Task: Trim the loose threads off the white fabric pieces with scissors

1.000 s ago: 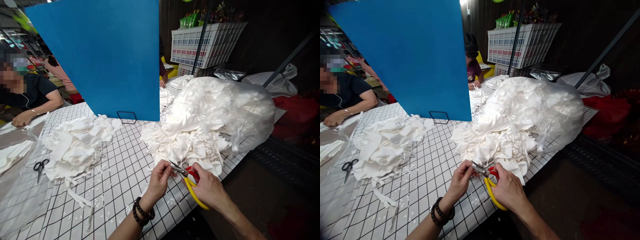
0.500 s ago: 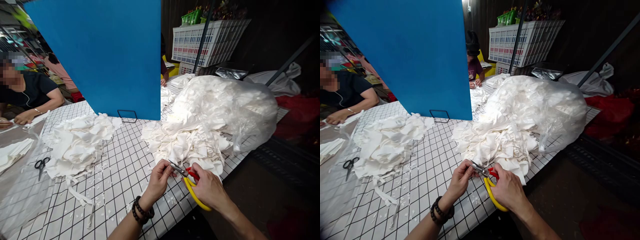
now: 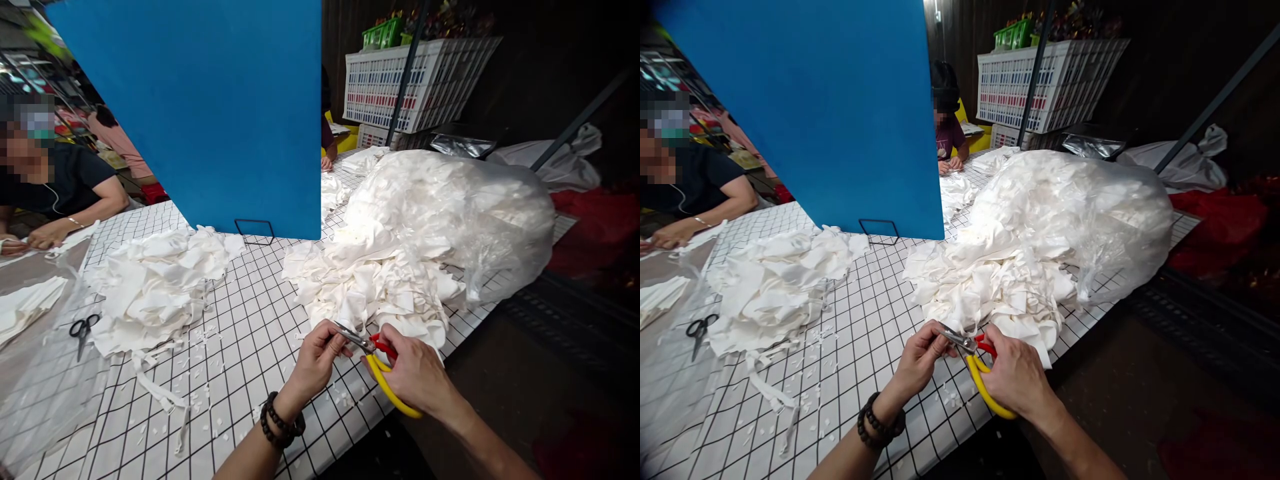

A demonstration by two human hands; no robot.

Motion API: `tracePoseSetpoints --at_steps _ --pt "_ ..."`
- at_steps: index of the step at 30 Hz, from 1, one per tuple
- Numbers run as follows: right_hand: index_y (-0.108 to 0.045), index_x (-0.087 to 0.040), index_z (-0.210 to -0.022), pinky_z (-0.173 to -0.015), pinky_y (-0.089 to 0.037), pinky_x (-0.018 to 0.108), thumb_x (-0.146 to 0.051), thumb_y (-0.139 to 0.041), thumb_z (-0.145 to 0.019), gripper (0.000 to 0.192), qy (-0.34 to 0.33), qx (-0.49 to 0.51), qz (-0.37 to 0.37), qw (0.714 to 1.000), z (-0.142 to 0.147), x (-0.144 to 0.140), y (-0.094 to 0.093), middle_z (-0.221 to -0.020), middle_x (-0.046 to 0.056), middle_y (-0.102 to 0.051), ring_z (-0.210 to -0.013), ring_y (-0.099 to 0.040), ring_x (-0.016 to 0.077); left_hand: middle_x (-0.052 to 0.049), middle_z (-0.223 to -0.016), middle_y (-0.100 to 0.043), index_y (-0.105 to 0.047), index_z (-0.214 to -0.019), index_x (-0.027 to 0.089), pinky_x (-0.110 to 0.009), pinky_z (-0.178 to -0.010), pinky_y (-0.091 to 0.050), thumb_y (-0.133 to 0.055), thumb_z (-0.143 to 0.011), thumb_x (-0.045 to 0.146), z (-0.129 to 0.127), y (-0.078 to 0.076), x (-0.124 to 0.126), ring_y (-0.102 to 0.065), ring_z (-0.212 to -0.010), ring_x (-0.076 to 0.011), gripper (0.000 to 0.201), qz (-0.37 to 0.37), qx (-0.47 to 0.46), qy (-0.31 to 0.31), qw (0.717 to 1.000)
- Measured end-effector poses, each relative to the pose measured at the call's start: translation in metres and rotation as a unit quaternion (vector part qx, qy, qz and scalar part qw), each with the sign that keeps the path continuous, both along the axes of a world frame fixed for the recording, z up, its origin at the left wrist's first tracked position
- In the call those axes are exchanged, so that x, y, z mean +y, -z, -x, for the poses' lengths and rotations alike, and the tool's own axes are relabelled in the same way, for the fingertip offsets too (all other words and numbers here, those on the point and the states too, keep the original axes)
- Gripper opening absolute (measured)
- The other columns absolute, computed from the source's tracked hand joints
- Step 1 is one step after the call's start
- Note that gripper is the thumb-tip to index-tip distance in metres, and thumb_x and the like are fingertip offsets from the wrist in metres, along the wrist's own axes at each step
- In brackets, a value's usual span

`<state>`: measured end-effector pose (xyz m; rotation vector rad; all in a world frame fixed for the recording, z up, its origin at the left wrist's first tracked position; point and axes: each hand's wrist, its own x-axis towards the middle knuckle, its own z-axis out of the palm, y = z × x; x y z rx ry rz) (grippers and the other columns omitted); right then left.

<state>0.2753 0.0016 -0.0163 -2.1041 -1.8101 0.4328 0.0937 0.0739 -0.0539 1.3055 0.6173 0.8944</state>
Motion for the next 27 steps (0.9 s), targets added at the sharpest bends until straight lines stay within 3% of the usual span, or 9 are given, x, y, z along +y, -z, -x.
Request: tracePoseSetpoints --at_steps 7,10,14,20,24,27 --pt "-0.042 -0.024 -0.074 -0.053 -0.029 0.025 -0.037 -0.065 -0.073 0.026 0.001 0.034 -0.022 0.999 0.002 0.001 0.01 -0.056 -0.007 -0.05 -0.051 -0.048 0.0145 -0.001 -0.081 -0.054 -0.059 -0.081 0.016 -0.026 -0.066 -0.047 -0.057 -0.091 0.031 -0.002 -0.001 -0.001 -0.061 -0.066 -0.0125 0.019 0.032 -0.023 -0.009 0.999" --pt "-0.04 -0.024 -0.075 -0.052 -0.032 0.024 -0.039 -0.069 -0.073 0.032 0.001 0.16 -0.035 0.986 -0.004 0.003 0.019 -0.06 -0.007 -0.048 -0.053 -0.045 0.0126 0.0 -0.08 -0.056 -0.06 -0.083 0.016 -0.025 -0.066 -0.045 -0.057 -0.091 0.032 -0.001 -0.001 0.001 -0.06 -0.065 -0.0113 0.019 0.057 -0.036 -0.015 0.998" --pt "-0.038 -0.024 -0.074 -0.051 -0.034 0.021 -0.039 -0.07 -0.076 0.036 0.038 0.36 -0.068 0.93 -0.022 0.008 0.027 -0.061 -0.008 -0.041 -0.055 -0.041 0.0106 0.0 -0.083 -0.059 -0.061 -0.085 0.016 -0.025 -0.068 -0.045 -0.058 -0.091 0.033 0.006 0.002 0.005 -0.061 -0.067 -0.011 0.018 0.073 -0.038 -0.043 0.996" --pt "-0.045 -0.022 -0.076 -0.059 -0.044 0.024 -0.041 -0.079 -0.067 0.04 0.057 0.408 -0.063 0.909 -0.038 0.02 0.036 -0.072 -0.001 -0.06 -0.065 -0.055 0.0139 0.0 -0.082 -0.06 -0.062 -0.084 0.016 -0.024 -0.068 -0.045 -0.06 -0.09 0.035 0.018 0.001 0.01 -0.062 -0.068 -0.0115 0.019 0.078 -0.048 -0.066 0.994" --pt "-0.046 -0.022 -0.081 -0.07 -0.052 0.032 -0.047 -0.08 -0.064 0.045 0.098 0.443 -0.08 0.887 -0.02 0.032 0.048 -0.083 0.005 -0.068 -0.075 -0.064 0.0198 0.001 -0.078 -0.059 -0.063 -0.085 0.017 -0.023 -0.071 -0.045 -0.062 -0.088 0.033 0.037 -0.008 0.015 -0.062 -0.071 -0.0114 0.017 0.086 -0.086 -0.106 0.987" --pt "-0.046 -0.022 -0.083 -0.068 -0.051 0.032 -0.045 -0.077 -0.066 0.041 0.105 0.395 -0.082 0.909 0.013 0.044 0.054 -0.081 0.003 -0.067 -0.073 -0.064 0.0197 0.0 -0.082 -0.061 -0.063 -0.087 0.017 -0.023 -0.072 -0.046 -0.065 -0.087 0.032 0.051 -0.014 0.017 -0.062 -0.072 -0.0114 0.015 0.097 -0.095 -0.137 0.981"
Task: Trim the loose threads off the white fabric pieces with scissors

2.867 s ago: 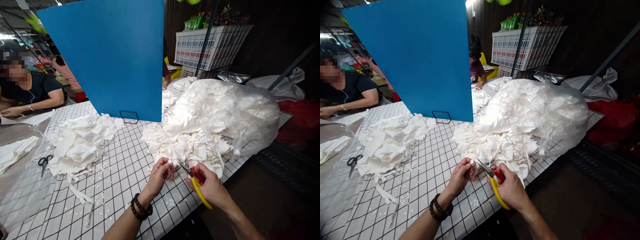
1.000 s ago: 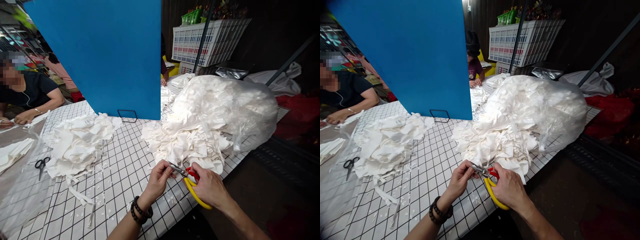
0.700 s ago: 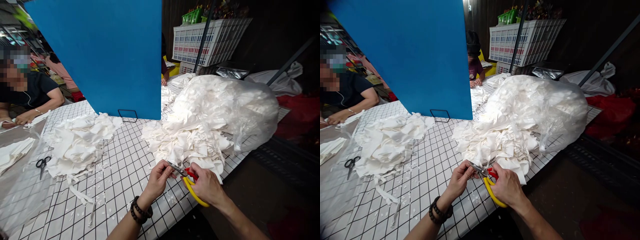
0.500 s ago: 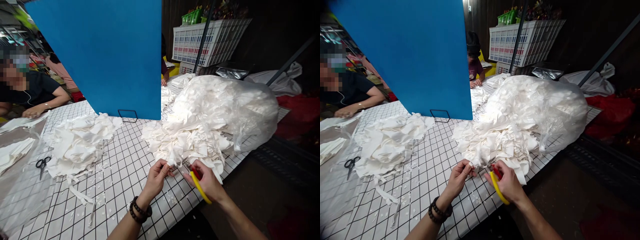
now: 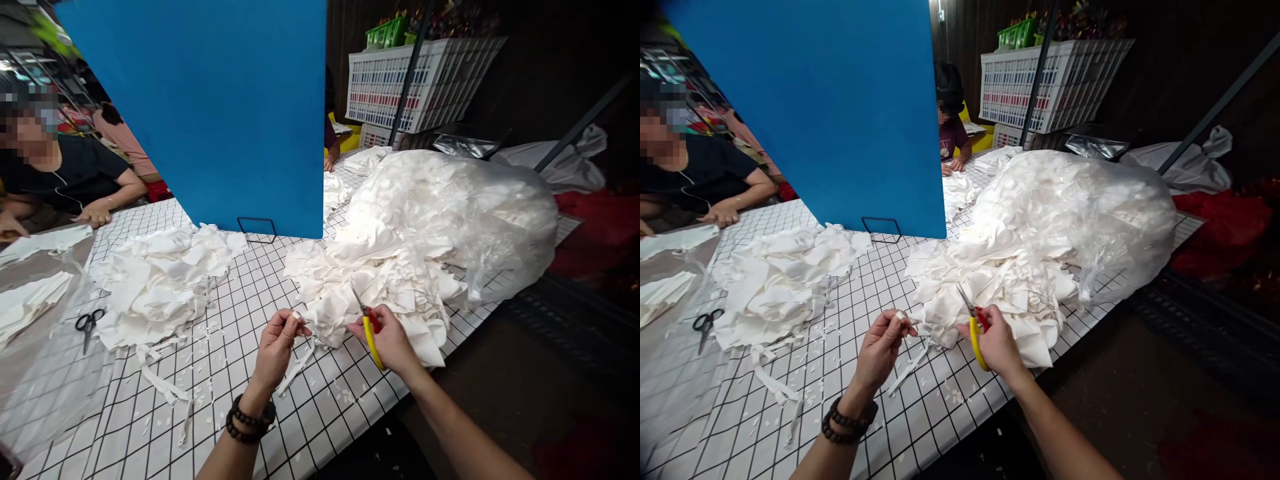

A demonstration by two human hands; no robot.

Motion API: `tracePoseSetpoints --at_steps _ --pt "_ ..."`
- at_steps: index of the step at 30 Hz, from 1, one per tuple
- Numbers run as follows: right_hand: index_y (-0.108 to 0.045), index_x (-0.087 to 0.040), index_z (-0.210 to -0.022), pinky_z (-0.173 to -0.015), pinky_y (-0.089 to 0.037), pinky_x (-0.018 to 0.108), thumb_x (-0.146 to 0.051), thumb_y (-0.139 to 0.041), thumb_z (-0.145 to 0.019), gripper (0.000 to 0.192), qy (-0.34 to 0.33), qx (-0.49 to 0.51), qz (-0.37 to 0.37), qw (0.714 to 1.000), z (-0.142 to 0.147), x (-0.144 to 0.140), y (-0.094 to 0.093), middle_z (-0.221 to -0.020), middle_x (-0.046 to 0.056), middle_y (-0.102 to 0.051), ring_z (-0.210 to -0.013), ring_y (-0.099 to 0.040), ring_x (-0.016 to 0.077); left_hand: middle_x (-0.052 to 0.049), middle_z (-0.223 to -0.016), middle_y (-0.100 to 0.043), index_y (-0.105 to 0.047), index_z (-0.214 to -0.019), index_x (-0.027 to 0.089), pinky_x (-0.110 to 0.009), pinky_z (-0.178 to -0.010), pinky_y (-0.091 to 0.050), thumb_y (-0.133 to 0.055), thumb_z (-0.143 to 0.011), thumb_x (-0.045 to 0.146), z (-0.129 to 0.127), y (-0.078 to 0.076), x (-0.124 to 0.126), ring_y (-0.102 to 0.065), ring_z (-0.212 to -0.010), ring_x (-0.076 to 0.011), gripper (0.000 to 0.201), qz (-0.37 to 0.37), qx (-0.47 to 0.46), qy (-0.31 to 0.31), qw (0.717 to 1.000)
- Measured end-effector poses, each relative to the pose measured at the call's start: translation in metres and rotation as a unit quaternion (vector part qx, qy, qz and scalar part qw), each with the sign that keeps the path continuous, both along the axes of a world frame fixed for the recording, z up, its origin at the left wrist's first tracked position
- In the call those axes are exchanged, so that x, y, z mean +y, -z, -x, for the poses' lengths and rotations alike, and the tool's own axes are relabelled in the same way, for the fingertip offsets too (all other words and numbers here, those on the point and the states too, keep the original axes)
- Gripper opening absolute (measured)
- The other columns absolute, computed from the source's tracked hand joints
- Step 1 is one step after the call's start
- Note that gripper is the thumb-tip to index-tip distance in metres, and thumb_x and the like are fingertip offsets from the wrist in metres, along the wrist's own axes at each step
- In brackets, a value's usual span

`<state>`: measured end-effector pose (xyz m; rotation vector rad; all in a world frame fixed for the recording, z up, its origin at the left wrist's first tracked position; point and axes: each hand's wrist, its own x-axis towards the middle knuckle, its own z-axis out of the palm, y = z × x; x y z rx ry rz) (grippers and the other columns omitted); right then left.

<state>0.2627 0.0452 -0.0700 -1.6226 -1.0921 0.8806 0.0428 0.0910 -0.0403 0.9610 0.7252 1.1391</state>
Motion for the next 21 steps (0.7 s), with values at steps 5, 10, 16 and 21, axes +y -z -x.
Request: tracePoseSetpoints --at_steps 5,10,16,21 --pt "-0.048 -0.022 -0.089 -0.068 -0.046 0.035 -0.033 -0.07 -0.067 0.033 0.011 -0.089 -0.009 0.996 0.053 0.017 0.003 -0.083 0.003 -0.063 -0.075 -0.06 0.0218 0.0 -0.083 -0.062 -0.062 -0.086 0.017 -0.024 -0.073 -0.046 -0.065 -0.086 0.032 0.012 0.002 -0.003 -0.062 -0.072 -0.0116 0.015 0.013 -0.009 -0.013 1.0" --pt "-0.048 -0.022 -0.091 -0.072 -0.047 0.034 -0.031 -0.063 -0.072 0.026 -0.019 -0.037 -0.041 0.998 0.044 0.024 -0.001 -0.084 0.003 -0.06 -0.077 -0.058 0.0201 -0.001 -0.081 -0.057 -0.062 -0.083 0.016 -0.025 -0.074 -0.045 -0.06 -0.088 0.028 0.031 0.004 -0.007 -0.061 -0.074 -0.0133 0.013 0.007 -0.039 -0.03 0.999" --pt "-0.05 -0.021 -0.084 -0.067 -0.049 0.026 -0.036 -0.078 -0.065 0.036 -0.081 0.13 -0.074 0.985 -0.001 0.029 -0.046 -0.079 -0.003 -0.057 -0.07 -0.056 0.0123 -0.003 -0.078 -0.052 -0.06 -0.08 0.015 -0.026 -0.074 -0.046 -0.053 -0.087 0.025 0.077 -0.003 -0.001 -0.05 -0.074 -0.0137 0.014 -0.04 -0.091 -0.101 0.99" --pt "-0.056 -0.021 -0.074 -0.06 -0.047 0.023 -0.022 -0.079 -0.063 0.025 -0.034 0.276 -0.139 0.95 -0.017 0.048 -0.099 -0.071 -0.005 -0.053 -0.064 -0.053 0.0101 -0.004 -0.077 -0.051 -0.054 -0.067 0.016 -0.023 -0.076 -0.045 -0.052 -0.081 0.026 0.119 -0.035 0.006 -0.049 -0.082 -0.0158 0.017 -0.075 -0.108 -0.174 0.976"
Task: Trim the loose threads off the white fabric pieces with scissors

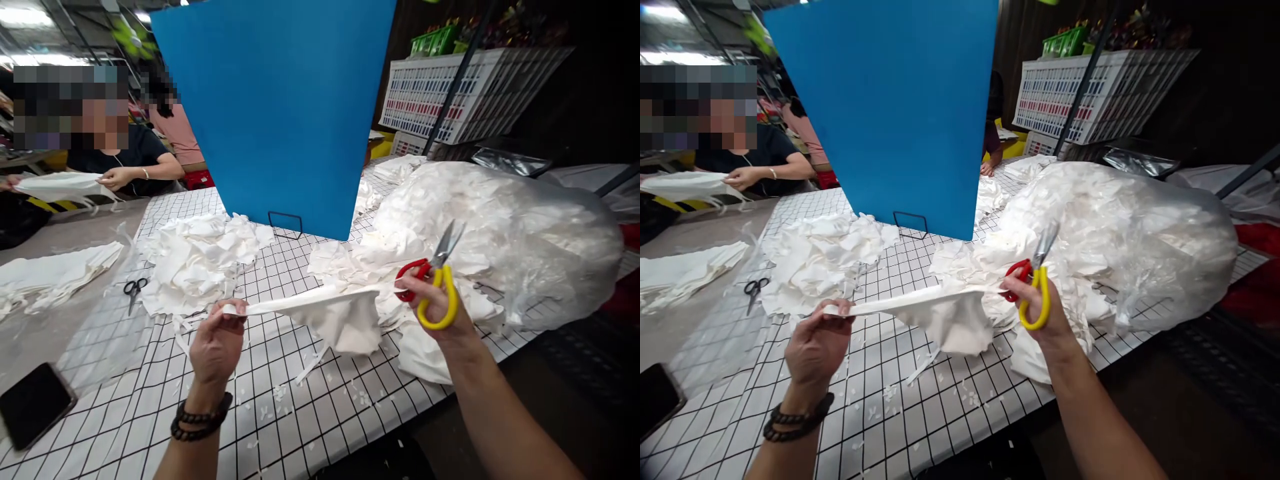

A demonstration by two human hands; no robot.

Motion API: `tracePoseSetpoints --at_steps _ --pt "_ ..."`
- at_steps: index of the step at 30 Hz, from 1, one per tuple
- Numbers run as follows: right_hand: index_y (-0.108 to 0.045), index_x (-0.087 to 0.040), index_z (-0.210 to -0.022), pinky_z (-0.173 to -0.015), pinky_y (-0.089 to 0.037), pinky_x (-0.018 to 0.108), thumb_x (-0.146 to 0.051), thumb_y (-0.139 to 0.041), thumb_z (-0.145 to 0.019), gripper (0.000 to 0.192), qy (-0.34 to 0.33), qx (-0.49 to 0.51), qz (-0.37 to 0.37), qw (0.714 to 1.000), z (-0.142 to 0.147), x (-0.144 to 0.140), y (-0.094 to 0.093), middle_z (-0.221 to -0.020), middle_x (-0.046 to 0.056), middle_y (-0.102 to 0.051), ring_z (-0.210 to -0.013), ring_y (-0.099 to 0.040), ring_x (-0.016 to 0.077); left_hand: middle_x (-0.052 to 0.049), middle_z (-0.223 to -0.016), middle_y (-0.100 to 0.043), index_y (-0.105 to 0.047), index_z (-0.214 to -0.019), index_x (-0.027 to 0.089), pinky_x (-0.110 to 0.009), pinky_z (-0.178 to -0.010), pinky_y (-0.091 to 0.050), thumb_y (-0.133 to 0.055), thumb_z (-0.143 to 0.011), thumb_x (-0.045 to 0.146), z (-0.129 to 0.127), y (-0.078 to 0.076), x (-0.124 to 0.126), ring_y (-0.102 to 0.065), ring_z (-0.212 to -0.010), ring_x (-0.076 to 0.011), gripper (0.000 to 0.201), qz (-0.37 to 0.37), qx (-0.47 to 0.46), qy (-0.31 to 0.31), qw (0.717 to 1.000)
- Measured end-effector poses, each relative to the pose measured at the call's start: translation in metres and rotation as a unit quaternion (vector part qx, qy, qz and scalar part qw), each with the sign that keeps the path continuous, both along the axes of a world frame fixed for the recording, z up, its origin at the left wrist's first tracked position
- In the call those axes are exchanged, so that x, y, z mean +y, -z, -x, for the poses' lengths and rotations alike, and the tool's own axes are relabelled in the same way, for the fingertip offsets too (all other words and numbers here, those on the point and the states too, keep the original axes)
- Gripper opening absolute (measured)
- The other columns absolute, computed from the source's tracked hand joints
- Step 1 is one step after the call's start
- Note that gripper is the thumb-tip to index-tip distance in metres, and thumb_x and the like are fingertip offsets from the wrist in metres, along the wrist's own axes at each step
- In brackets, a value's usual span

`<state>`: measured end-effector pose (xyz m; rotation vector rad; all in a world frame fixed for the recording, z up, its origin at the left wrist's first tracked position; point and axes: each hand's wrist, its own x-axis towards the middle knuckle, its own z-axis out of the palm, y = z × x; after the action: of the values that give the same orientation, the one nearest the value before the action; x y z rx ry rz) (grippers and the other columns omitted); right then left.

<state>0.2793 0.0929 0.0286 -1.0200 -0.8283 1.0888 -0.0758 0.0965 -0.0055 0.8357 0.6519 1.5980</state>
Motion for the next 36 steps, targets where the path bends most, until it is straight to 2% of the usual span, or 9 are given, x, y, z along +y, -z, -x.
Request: tracePoseSetpoints --at_steps 8,13,15,16,18,19,21,26,36 --pt "-0.055 -0.022 -0.069 -0.06 -0.049 0.025 -0.021 -0.074 -0.062 0.021 -0.073 0.058 -0.025 0.995 0.032 0.019 -0.025 -0.066 -0.005 -0.049 -0.057 -0.051 0.0097 -0.005 -0.08 -0.058 -0.059 -0.068 0.018 -0.03 -0.075 -0.044 -0.053 -0.078 0.03 0.051 -0.032 0.006 -0.051 -0.079 -0.0199 0.017 -0.008 0.16 -0.116 0.98" --pt "-0.055 -0.021 -0.071 -0.058 -0.049 0.024 -0.022 -0.075 -0.064 0.021 -0.12 0.086 -0.006 0.989 0.058 0.019 -0.018 -0.066 -0.004 -0.054 -0.059 -0.056 0.0108 -0.006 -0.074 -0.059 -0.064 -0.063 0.019 -0.033 -0.07 -0.042 -0.069 -0.067 0.028 0.057 -0.015 -0.023 -0.052 -0.078 -0.0264 0.011 0.125 0.529 -0.178 0.82" --pt "-0.054 -0.02 -0.068 -0.053 -0.046 0.024 -0.023 -0.074 -0.067 0.02 -0.165 0.095 0.012 0.982 0.068 0.016 -0.015 -0.064 -0.004 -0.057 -0.054 -0.055 0.0105 -0.01 -0.089 -0.062 -0.069 -0.071 0.02 -0.036 -0.073 -0.043 -0.072 -0.067 0.028 0.031 -0.01 -0.045 -0.053 -0.089 -0.0309 0.009 0.118 0.551 -0.212 0.798" --pt "-0.054 -0.02 -0.068 -0.052 -0.046 0.024 -0.023 -0.073 -0.068 0.019 -0.185 0.097 0.021 0.978 0.072 0.014 -0.013 -0.063 -0.003 -0.058 -0.053 -0.054 0.0107 -0.011 -0.095 -0.063 -0.072 -0.079 0.021 -0.037 -0.075 -0.044 -0.071 -0.071 0.031 0.011 -0.008 -0.056 -0.054 -0.092 -0.0312 0.013 0.109 0.521 -0.181 0.827" --pt "-0.056 -0.02 -0.07 -0.053 -0.046 0.025 -0.024 -0.073 -0.069 0.018 -0.213 0.1 0.036 0.971 0.081 0.007 -0.013 -0.063 -0.002 -0.06 -0.055 -0.056 0.012 -0.012 -0.094 -0.067 -0.074 -0.092 0.021 -0.037 -0.076 -0.046 -0.06 -0.084 0.042 -0.033 -0.002 -0.074 -0.059 -0.086 -0.0265 0.026 0.123 0.397 0.077 0.906" --pt "-0.057 -0.02 -0.073 -0.055 -0.047 0.026 -0.024 -0.073 -0.069 0.017 -0.222 0.102 0.043 0.969 0.084 0.003 -0.015 -0.063 -0.002 -0.06 -0.057 -0.058 0.0129 -0.014 -0.095 -0.068 -0.074 -0.097 0.018 -0.036 -0.073 -0.047 -0.052 -0.089 0.047 -0.056 0.002 -0.079 -0.06 -0.08 -0.0242 0.037 0.157 0.294 0.228 0.915" --pt "-0.059 -0.021 -0.078 -0.054 -0.048 0.026 -0.025 -0.073 -0.07 0.017 -0.239 0.099 0.055 0.964 0.086 -0.008 -0.02 -0.065 -0.002 -0.062 -0.057 -0.059 0.0134 -0.017 -0.102 -0.068 -0.071 -0.106 0.013 -0.032 -0.068 -0.048 -0.04 -0.092 0.056 -0.095 0.013 -0.081 -0.062 -0.076 -0.0203 0.055 0.237 0.065 0.353 0.903" --pt "-0.061 -0.024 -0.081 -0.045 -0.045 0.027 -0.032 -0.073 -0.069 0.019 -0.291 0.074 0.076 0.951 0.066 -0.034 -0.034 -0.082 0.001 -0.069 -0.044 -0.055 0.011 -0.015 -0.111 -0.065 -0.067 -0.114 0.014 -0.027 -0.063 -0.048 -0.04 -0.089 0.063 -0.138 0.029 -0.066 -0.06 -0.076 -0.0172 0.061 0.259 -0.221 0.326 0.882" --pt "-0.055 -0.023 -0.088 -0.037 -0.025 0.019 -0.031 -0.068 -0.081 0.018 -0.35 -0.049 0.086 0.932 0.023 -0.056 -0.008 -0.078 0.002 -0.067 -0.037 -0.035 0.0031 -0.009 -0.111 -0.065 -0.067 -0.102 0.016 -0.025 -0.06 -0.048 -0.055 -0.09 0.046 -0.123 0.026 -0.063 -0.059 -0.074 -0.0124 0.034 0.304 -0.225 0.262 0.888"
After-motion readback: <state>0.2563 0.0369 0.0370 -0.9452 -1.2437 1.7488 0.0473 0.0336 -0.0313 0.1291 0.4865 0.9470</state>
